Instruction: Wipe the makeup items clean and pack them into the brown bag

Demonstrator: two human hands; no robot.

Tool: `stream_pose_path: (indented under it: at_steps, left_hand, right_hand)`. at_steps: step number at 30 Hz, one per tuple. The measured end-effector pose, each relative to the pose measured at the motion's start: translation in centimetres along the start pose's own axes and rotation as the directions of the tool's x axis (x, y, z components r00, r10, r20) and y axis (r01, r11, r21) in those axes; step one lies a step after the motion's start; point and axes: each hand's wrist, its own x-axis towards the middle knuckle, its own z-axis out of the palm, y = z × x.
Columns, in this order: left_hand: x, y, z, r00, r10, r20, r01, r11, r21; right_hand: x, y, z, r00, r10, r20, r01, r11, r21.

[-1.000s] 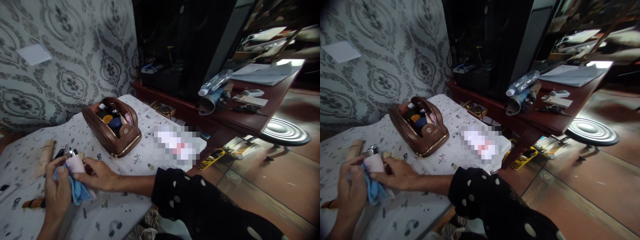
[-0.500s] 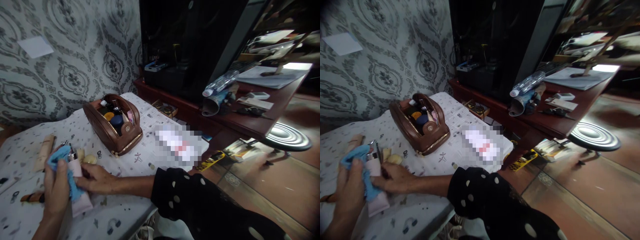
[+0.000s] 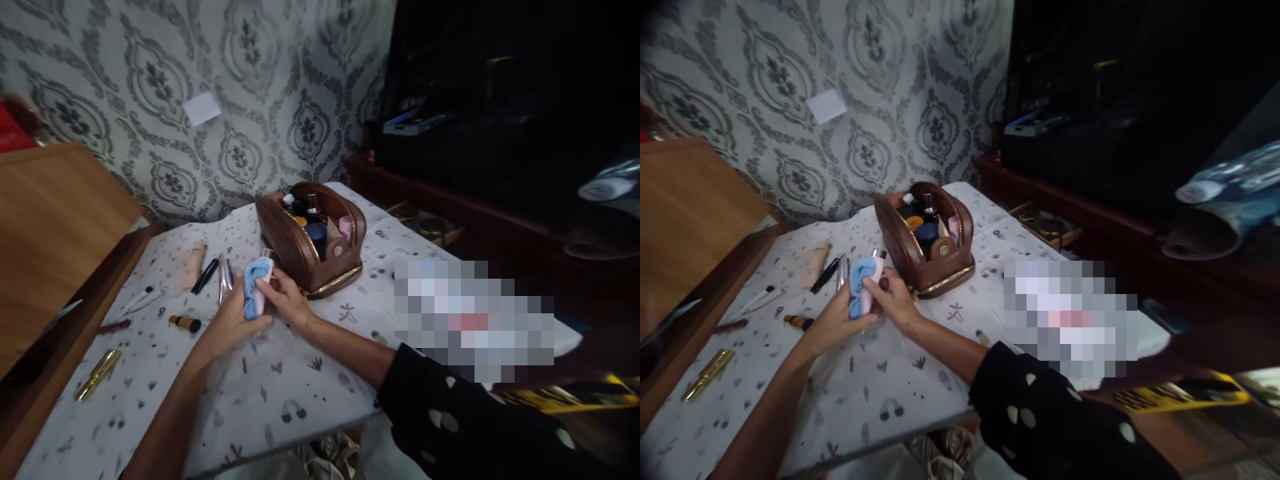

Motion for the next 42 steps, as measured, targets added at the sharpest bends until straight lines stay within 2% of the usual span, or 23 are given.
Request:
stream_pose_path:
  at_steps: [2,5,7,10,13,18,21,24,27,30,32,34,38,42]
  left_hand:
    - [-0.1,0.6,-0.9,0.999,0.013,0.038,-0.014,1.0,0.026]
    - [-0.4,1.3,-2.7,0.987,-0.013,0.158,0.016,1.0,-0.016]
    - [-0.8,1.3,-4.0,0.963,-0.07,0.259,0.096,0.991,-0.09]
    - [-1.4,0.9,-5.8,0.9,-0.174,0.4,0.27,0.942,-0.2]
    - [-1.8,0.5,-6.7,0.871,-0.212,0.443,0.357,0.892,-0.276]
    - [-1.4,0.8,-5.9,0.876,-0.218,0.431,0.346,0.905,-0.246]
    - [-1.0,1.2,-4.5,0.92,-0.196,0.34,0.255,0.957,-0.137]
    - [-0.8,1.3,-3.5,0.937,-0.16,0.31,0.174,0.985,-0.018]
    - [-0.8,1.0,-3.4,0.936,-0.127,0.328,0.107,0.991,0.078]
    - [-1.1,0.7,-4.0,0.939,-0.076,0.334,0.038,0.992,0.119]
    - [-1.5,0.6,-4.3,0.946,-0.053,0.319,0.023,0.995,0.097]
    - [-2.1,0.5,-4.5,0.957,-0.072,0.281,0.058,0.997,0.059]
    - [-3.3,0.1,-4.2,0.968,-0.176,0.182,0.197,0.974,-0.11]
    - [-3.6,-0.2,-3.3,0.98,-0.194,0.043,0.199,0.954,-0.223]
  right_hand:
    - [0.1,-0.1,0.0,0.999,0.03,0.029,-0.031,0.999,0.017]
    - [0.2,-0.5,-0.2,0.997,0.071,0.036,-0.075,0.993,0.092]
    - [0.3,-0.8,-0.3,0.998,0.056,0.016,-0.058,0.989,0.137]
    - [0.2,-1.3,-0.4,0.998,0.044,0.036,-0.049,0.985,0.168]
    - [0.0,-1.8,-0.3,0.992,0.071,0.104,-0.087,0.984,0.157]
    - [-0.4,-2.0,0.1,0.984,0.107,0.146,-0.128,0.981,0.143]
    - [-0.6,-1.8,0.3,0.975,0.141,0.169,-0.157,0.984,0.087]
    - [-0.9,-1.6,0.5,0.97,0.161,0.181,-0.165,0.986,0.005]
    - [-0.8,-1.6,0.6,0.977,0.165,0.133,-0.164,0.986,-0.015]
    - [-0.5,-1.8,0.4,0.988,0.145,0.052,-0.146,0.989,0.032]
    - [-0.3,-2.0,0.2,0.989,0.148,0.022,-0.149,0.986,0.077]
    - [-0.3,-2.2,0.2,0.986,0.166,0.033,-0.169,0.977,0.128]
    - [-0.6,-2.3,0.5,0.971,0.197,0.135,-0.217,0.963,0.157]
    - [-1.0,-1.9,0.8,0.961,0.176,0.213,-0.199,0.976,0.093]
